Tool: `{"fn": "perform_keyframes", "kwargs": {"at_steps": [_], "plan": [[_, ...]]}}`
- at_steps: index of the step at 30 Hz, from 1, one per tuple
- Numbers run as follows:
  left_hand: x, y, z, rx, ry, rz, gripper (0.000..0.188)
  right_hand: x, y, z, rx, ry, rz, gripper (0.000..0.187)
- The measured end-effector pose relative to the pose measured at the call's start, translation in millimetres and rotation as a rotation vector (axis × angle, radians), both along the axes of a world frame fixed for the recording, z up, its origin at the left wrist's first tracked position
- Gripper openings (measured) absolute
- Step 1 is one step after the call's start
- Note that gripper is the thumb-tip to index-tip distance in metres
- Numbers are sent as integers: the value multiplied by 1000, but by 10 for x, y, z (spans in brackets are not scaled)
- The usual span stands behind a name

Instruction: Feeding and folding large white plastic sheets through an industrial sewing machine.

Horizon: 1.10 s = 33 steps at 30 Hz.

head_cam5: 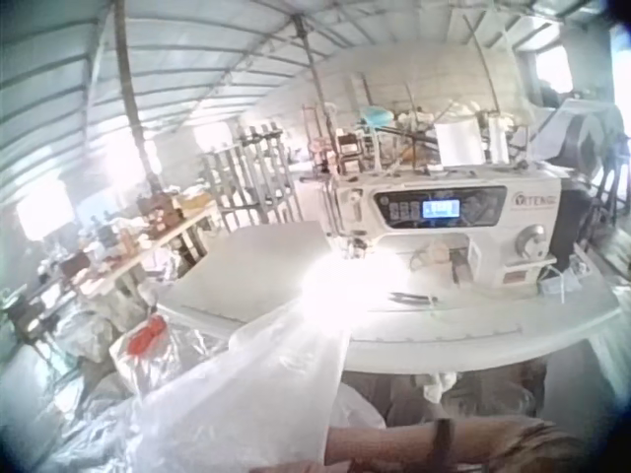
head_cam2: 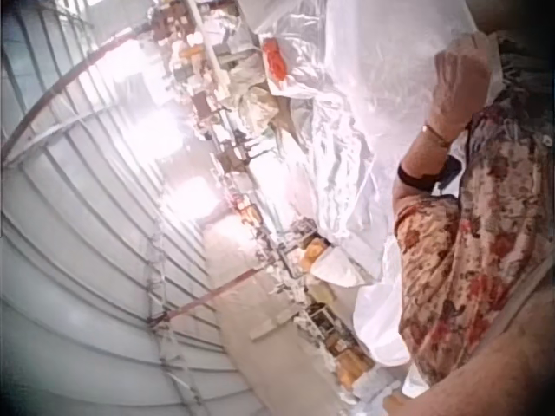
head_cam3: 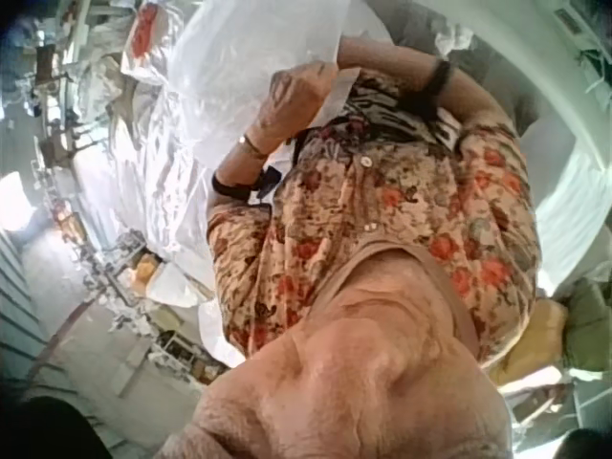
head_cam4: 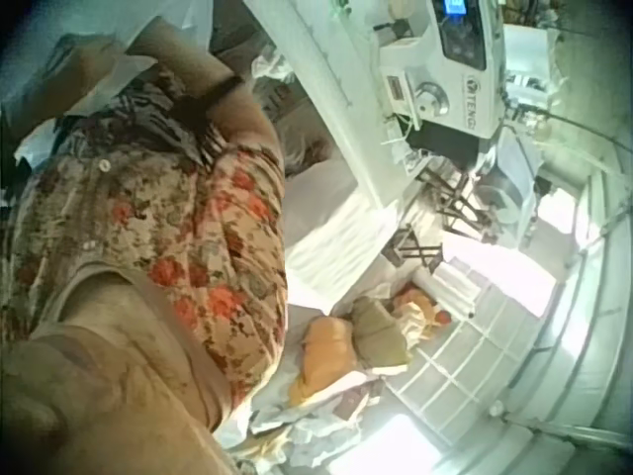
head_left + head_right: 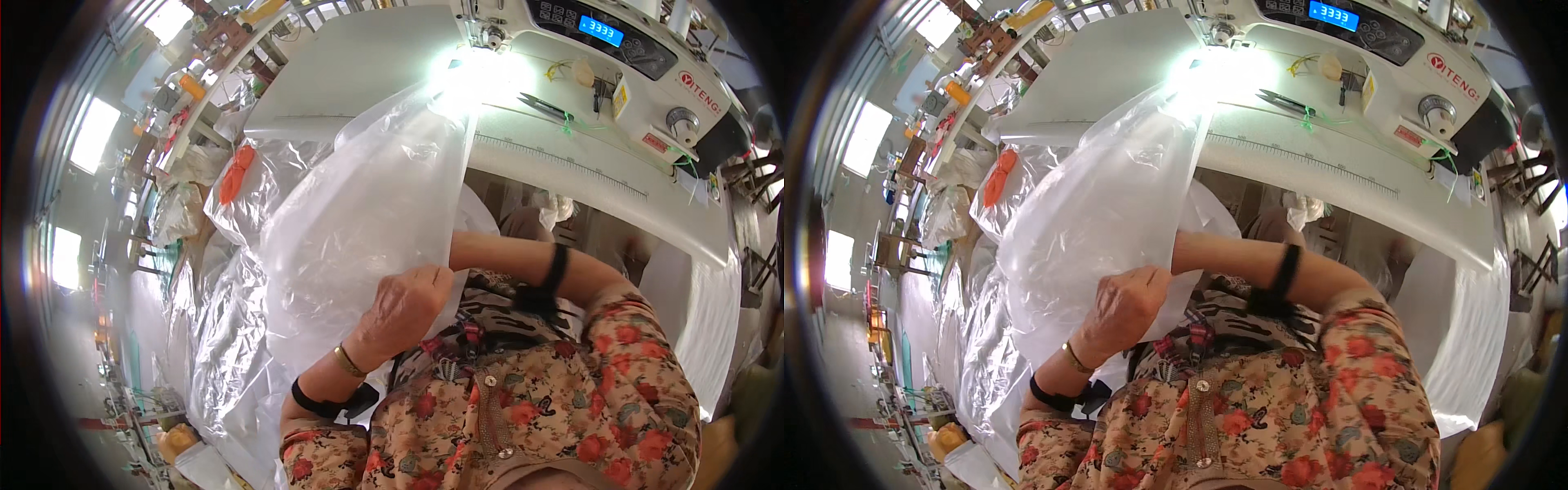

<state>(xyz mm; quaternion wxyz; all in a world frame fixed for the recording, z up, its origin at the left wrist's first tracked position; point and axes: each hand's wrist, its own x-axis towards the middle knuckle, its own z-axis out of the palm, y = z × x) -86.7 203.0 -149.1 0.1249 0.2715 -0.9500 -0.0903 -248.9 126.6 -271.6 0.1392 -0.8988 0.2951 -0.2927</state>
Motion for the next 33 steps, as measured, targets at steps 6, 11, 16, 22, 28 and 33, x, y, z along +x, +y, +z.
{"fn": "perform_keyframes", "kwargs": {"at_steps": [6,11,16,22,28,33], "plan": [[0,100,-284,18,109,97,8,-930,103,840,499,350,-138,24],[-53,176,-282,34,201,183,8,-1271,-332,936,-255,115,-373,28],[-96,187,-253,62,326,253,15,-1362,-584,825,-178,79,-425,28],[-85,300,-249,188,424,403,28,-1311,-640,754,-139,164,-516,44],[-157,330,-295,158,379,422,41,-1336,-637,742,-72,142,-543,55],[-258,387,-281,138,289,433,42,-1354,-654,702,-51,132,-549,58]]}}
